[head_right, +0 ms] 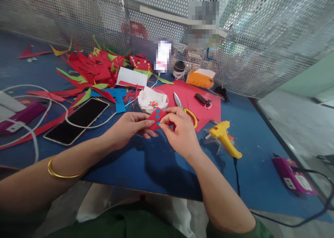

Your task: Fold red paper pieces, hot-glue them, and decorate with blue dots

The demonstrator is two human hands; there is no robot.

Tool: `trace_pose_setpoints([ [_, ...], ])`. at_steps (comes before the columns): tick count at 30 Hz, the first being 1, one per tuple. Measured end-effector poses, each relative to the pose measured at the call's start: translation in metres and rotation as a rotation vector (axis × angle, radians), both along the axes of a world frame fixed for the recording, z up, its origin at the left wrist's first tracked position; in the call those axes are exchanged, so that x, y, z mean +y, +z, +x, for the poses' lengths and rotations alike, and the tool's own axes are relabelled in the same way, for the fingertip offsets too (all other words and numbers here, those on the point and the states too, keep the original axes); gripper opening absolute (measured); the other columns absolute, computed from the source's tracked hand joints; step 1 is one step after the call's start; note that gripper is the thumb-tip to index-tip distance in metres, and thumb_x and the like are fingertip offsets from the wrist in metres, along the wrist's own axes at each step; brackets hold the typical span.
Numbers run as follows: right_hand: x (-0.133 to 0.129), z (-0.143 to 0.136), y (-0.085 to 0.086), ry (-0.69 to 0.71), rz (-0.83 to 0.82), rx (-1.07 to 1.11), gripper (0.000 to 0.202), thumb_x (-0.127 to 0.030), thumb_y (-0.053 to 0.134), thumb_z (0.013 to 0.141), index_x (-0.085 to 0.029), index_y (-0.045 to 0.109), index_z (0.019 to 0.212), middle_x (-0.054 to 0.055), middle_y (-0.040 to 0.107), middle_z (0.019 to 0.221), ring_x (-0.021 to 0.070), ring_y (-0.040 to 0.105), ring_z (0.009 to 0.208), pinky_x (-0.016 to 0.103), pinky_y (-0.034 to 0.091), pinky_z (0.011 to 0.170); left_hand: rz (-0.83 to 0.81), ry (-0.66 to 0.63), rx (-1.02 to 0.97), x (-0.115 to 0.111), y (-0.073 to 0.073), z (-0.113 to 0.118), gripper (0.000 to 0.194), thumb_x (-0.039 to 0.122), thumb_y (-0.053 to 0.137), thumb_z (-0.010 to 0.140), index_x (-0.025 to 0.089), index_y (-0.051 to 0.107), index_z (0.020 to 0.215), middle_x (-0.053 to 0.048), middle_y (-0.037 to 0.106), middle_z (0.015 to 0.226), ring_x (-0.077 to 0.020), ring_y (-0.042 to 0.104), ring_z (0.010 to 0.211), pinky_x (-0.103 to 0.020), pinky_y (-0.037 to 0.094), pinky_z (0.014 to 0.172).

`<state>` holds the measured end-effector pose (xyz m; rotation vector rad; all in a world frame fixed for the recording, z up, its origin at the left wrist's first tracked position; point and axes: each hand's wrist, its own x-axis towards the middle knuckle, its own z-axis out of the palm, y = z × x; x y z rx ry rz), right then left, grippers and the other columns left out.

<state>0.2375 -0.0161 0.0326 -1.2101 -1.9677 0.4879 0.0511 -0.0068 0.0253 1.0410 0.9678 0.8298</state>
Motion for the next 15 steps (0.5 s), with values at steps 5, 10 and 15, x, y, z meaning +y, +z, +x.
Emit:
trace_pose_setpoints([
  [5, -0.0009, -0.0032, -0.0023, -0.02, 0.059, -0.048, 0.009, -0.02, 0.062, 0.085, -0.023, 0.063, 0.076, 0.008, 0.063, 0.109, 0.0251, 0.061, 0.112, 0.047, 0.048, 0.095, 0.005, -0.018, 0.002, 0.0002, 0.0001, -0.0001, 0.01, 0.023, 0.067, 0.083, 0.014, 0.07, 0.085, -0.004, 0.075, 0.071, -0.0137, 0.073, 0.065, -0.021, 0.054, 0.059],
  [10, -0.0011, -0.0031, -0.0034, -0.037, 0.06, -0.086, 0.009, -0.02, 0.062, 0.085, -0.022, 0.063, 0.076, 0.009, 0.063, 0.109, 0.0257, 0.06, 0.112, 0.049, 0.046, 0.098, 0.013, -0.018, 0.022, -0.0004, -0.0001, 0.0003, 0.009, 0.021, 0.066, 0.085, 0.013, 0.07, 0.084, -0.004, 0.074, 0.068, -0.0131, 0.072, 0.063, -0.02, 0.054, 0.058],
  [15, -0.0013, -0.0035, -0.0042, -0.043, 0.053, -0.081, 0.008, -0.019, 0.062, 0.084, -0.023, 0.062, 0.076, 0.009, 0.063, 0.109, 0.0254, 0.06, 0.112, 0.049, 0.047, 0.097, 0.024, -0.003, 0.033, -0.0011, 0.001, 0.0007, 0.009, 0.022, 0.068, 0.083, 0.014, 0.07, 0.082, -0.004, 0.074, 0.066, -0.0133, 0.072, 0.063, -0.02, 0.053, 0.057],
])
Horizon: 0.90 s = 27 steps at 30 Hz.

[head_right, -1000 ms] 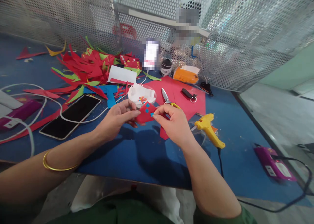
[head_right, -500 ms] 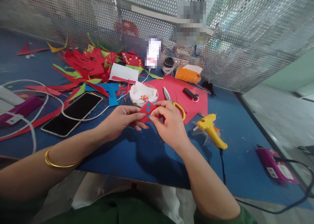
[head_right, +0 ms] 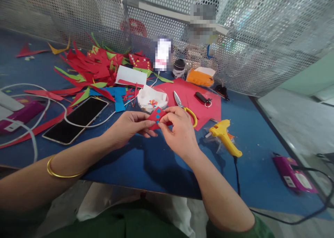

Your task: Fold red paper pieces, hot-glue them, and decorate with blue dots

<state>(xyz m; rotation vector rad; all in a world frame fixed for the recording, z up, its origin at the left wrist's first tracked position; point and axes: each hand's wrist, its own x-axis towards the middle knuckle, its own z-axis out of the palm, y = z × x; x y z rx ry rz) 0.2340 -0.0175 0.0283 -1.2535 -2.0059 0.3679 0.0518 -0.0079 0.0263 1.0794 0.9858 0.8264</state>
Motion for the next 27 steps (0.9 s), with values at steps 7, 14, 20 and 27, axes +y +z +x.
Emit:
trace_pose_setpoints([
  [7, 0.0, -0.001, -0.002, -0.025, 0.001, -0.015, 0.009, -0.02, 0.062, 0.083, -0.022, 0.063, 0.074, 0.008, 0.064, 0.107, 0.0252, 0.061, 0.108, 0.049, 0.047, 0.095, 0.053, 0.012, 0.04, 0.001, -0.003, 0.001, 0.008, 0.022, 0.069, 0.082, 0.015, 0.071, 0.078, -0.003, 0.073, 0.065, -0.0144, 0.072, 0.063, -0.021, 0.053, 0.056],
  [14, -0.001, -0.002, 0.001, -0.046, -0.04, 0.077, 0.009, -0.021, 0.063, 0.083, -0.022, 0.063, 0.075, 0.007, 0.069, 0.103, 0.0233, 0.064, 0.105, 0.044, 0.048, 0.093, 0.094, 0.045, 0.076, 0.0, -0.004, 0.001, 0.009, 0.022, 0.068, 0.083, 0.015, 0.071, 0.08, -0.003, 0.073, 0.064, -0.0116, 0.068, 0.057, -0.021, 0.052, 0.057],
  [20, 0.005, 0.003, 0.002, -0.121, -0.204, 0.33, 0.018, -0.026, 0.061, 0.085, -0.022, 0.059, 0.103, 0.006, 0.073, 0.1, 0.0194, 0.068, 0.093, 0.039, 0.053, 0.083, 0.078, 0.047, 0.065, 0.0, -0.003, 0.001, 0.01, 0.024, 0.07, 0.082, 0.015, 0.072, 0.082, -0.004, 0.073, 0.064, -0.0127, 0.069, 0.059, -0.021, 0.052, 0.056],
  [27, 0.01, 0.007, 0.0, -0.101, -0.329, 0.346, 0.024, -0.029, 0.064, 0.081, -0.018, 0.064, 0.103, 0.001, 0.067, 0.081, 0.0145, 0.062, 0.074, 0.033, 0.048, 0.07, -0.004, 0.027, 0.033, 0.001, -0.001, 0.001, 0.013, 0.025, 0.072, 0.079, 0.013, 0.07, 0.081, -0.003, 0.072, 0.063, -0.0136, 0.071, 0.06, -0.02, 0.053, 0.055],
])
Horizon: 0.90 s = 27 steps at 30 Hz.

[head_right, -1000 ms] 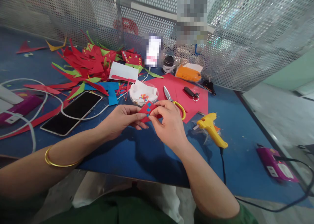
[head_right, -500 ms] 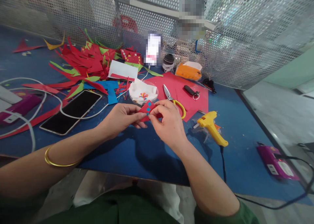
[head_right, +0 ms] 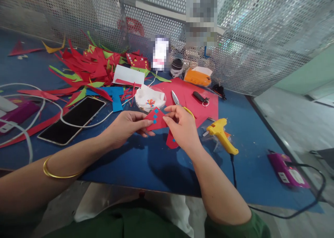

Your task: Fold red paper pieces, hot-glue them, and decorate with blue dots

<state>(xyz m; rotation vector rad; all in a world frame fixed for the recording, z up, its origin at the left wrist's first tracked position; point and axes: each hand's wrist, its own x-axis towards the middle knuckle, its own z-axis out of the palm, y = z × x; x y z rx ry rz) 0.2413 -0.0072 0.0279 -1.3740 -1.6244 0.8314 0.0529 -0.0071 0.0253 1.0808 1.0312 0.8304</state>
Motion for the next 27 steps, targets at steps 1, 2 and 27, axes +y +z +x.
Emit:
trace_pose_setpoints([
  [1, 0.0, 0.0, 0.0, -0.003, -0.01, 0.022, 0.025, -0.029, 0.064, 0.081, -0.019, 0.064, 0.103, 0.0, 0.067, 0.08, 0.0139, 0.061, 0.072, 0.032, 0.048, 0.07, -0.012, -0.002, -0.016, 0.0, 0.0, 0.0, 0.013, 0.026, 0.072, 0.078, 0.013, 0.07, 0.08, -0.003, 0.072, 0.063, -0.0141, 0.072, 0.06, -0.02, 0.053, 0.055],
  [2, 0.0, 0.0, 0.0, -0.011, -0.019, 0.038, 0.025, -0.03, 0.065, 0.08, -0.019, 0.064, 0.103, 0.0, 0.067, 0.079, 0.0135, 0.06, 0.071, 0.031, 0.047, 0.069, -0.023, 0.0, -0.035, 0.0, 0.0, -0.001, 0.014, 0.027, 0.073, 0.077, 0.013, 0.069, 0.078, -0.002, 0.071, 0.061, -0.0147, 0.072, 0.06, -0.02, 0.053, 0.055],
  [27, -0.01, -0.011, 0.005, -0.055, -0.007, 0.083, 0.023, -0.029, 0.067, 0.079, -0.019, 0.065, 0.1, 0.0, 0.069, 0.078, 0.0132, 0.061, 0.069, 0.03, 0.047, 0.066, 0.05, 0.091, -0.031, -0.001, -0.004, 0.006, 0.002, 0.014, 0.075, 0.076, 0.016, 0.074, 0.075, -0.003, 0.073, 0.064, -0.0131, 0.07, 0.057, -0.022, 0.056, 0.057],
])
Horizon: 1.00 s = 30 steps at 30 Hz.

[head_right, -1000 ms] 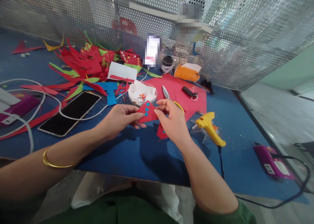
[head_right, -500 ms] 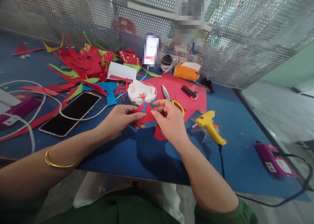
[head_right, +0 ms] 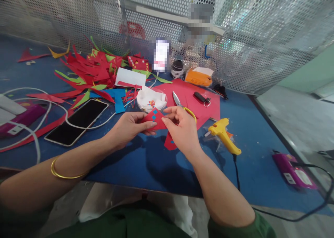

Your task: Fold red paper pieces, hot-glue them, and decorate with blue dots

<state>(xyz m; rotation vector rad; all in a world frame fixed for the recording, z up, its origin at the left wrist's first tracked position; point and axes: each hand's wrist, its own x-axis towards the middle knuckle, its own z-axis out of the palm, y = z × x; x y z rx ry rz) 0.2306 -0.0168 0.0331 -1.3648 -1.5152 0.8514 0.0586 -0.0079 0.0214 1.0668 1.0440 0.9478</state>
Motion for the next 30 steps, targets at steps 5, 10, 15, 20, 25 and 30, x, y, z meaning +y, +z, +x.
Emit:
trace_pose_setpoints([
  [5, -0.0005, 0.0004, 0.0002, -0.007, 0.017, -0.021, 0.023, -0.029, 0.067, 0.078, -0.019, 0.065, 0.099, 0.0, 0.068, 0.077, 0.0131, 0.06, 0.069, 0.03, 0.047, 0.066, 0.007, -0.005, -0.022, -0.0008, 0.0004, 0.0, 0.004, 0.017, 0.076, 0.075, 0.015, 0.073, 0.077, -0.001, 0.072, 0.067, -0.0123, 0.07, 0.061, -0.022, 0.057, 0.061],
  [10, -0.0013, 0.0003, 0.0006, -0.009, 0.016, -0.028, 0.024, -0.03, 0.067, 0.079, -0.019, 0.065, 0.1, 0.001, 0.069, 0.078, 0.013, 0.059, 0.068, 0.029, 0.046, 0.064, 0.023, -0.021, -0.021, 0.0003, -0.0001, -0.0009, 0.009, 0.021, 0.076, 0.075, 0.014, 0.072, 0.08, 0.0, 0.07, 0.071, -0.0117, 0.068, 0.063, -0.024, 0.057, 0.065],
  [15, -0.0018, -0.0004, -0.0006, -0.001, 0.03, -0.061, 0.024, -0.03, 0.066, 0.08, -0.019, 0.064, 0.101, 0.0, 0.067, 0.076, 0.0128, 0.058, 0.067, 0.029, 0.045, 0.063, 0.108, -0.024, 0.02, 0.0036, -0.0037, -0.0044, 0.023, 0.035, 0.077, 0.075, 0.014, 0.072, 0.083, 0.001, 0.064, 0.072, -0.0077, 0.057, 0.06, -0.02, 0.048, 0.058],
  [20, -0.0028, -0.0023, -0.0035, 0.019, 0.043, -0.085, 0.022, -0.029, 0.065, 0.081, -0.02, 0.064, 0.101, -0.001, 0.067, 0.077, 0.0131, 0.059, 0.068, 0.03, 0.046, 0.066, 0.197, -0.015, 0.069, 0.0047, -0.0068, -0.0064, 0.02, 0.034, 0.074, 0.078, 0.015, 0.069, 0.073, 0.003, 0.057, 0.063, -0.0067, 0.046, 0.056, -0.021, 0.036, 0.053],
  [25, -0.0043, -0.0039, -0.0027, 0.07, 0.014, -0.073, 0.02, -0.028, 0.064, 0.081, -0.021, 0.062, 0.1, 0.0, 0.069, 0.077, 0.0144, 0.062, 0.071, 0.032, 0.047, 0.068, 0.2, 0.041, 0.065, 0.0024, -0.0001, -0.0065, 0.023, 0.039, 0.073, 0.079, 0.017, 0.07, 0.073, 0.003, 0.058, 0.064, -0.0074, 0.046, 0.055, -0.021, 0.038, 0.053],
  [30, -0.0055, -0.0057, -0.0016, 0.123, 0.002, -0.1, 0.017, -0.025, 0.063, 0.081, -0.021, 0.062, 0.097, 0.001, 0.071, 0.078, 0.0157, 0.065, 0.074, 0.033, 0.049, 0.07, 0.194, 0.066, 0.033, 0.0013, 0.0019, -0.0056, 0.02, 0.034, 0.072, 0.079, 0.017, 0.067, 0.068, 0.001, 0.061, 0.064, -0.0083, 0.05, 0.056, -0.021, 0.04, 0.053],
])
